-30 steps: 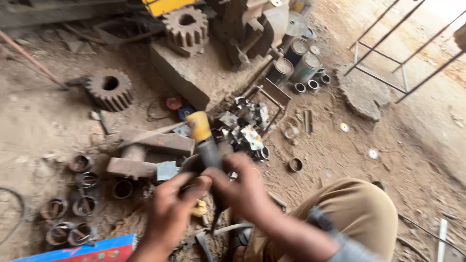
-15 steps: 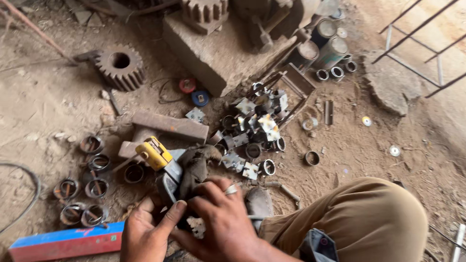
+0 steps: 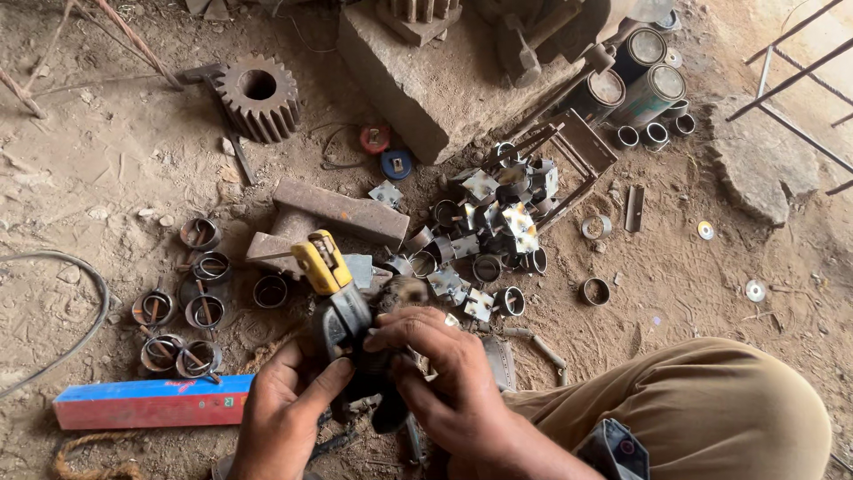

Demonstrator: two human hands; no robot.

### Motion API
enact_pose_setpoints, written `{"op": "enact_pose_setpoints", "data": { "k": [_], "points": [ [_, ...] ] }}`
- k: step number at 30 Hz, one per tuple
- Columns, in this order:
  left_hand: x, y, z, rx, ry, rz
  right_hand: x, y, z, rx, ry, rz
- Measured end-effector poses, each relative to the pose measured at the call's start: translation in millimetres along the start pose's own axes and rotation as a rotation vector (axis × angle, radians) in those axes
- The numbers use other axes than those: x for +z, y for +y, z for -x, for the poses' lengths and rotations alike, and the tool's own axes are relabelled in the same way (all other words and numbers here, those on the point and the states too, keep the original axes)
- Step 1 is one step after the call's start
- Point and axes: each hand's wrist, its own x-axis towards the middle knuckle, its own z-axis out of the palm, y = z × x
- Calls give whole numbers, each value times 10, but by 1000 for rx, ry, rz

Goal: The person performs arc welding on small metal components by positioning a metal piece against a larger jig and using a handheld welding clamp to apply heat, creating sparks and joining the metal.

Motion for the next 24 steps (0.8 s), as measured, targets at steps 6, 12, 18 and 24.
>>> {"op": "enact_pose_setpoints", "data": {
  "k": [6,12,18,24],
  "points": [
    [-10,27,59,24,48,14,86,-34,107,-111,5,-7],
    [47,140,119,15,111,-11,33,-66,116,-277,-137,-12],
    [74,125,78,36,89,-25,141,112,182,-129,79,56],
    [36,30,49,73,-57,3,173,117,83,-85,315,325]
  ]
}}
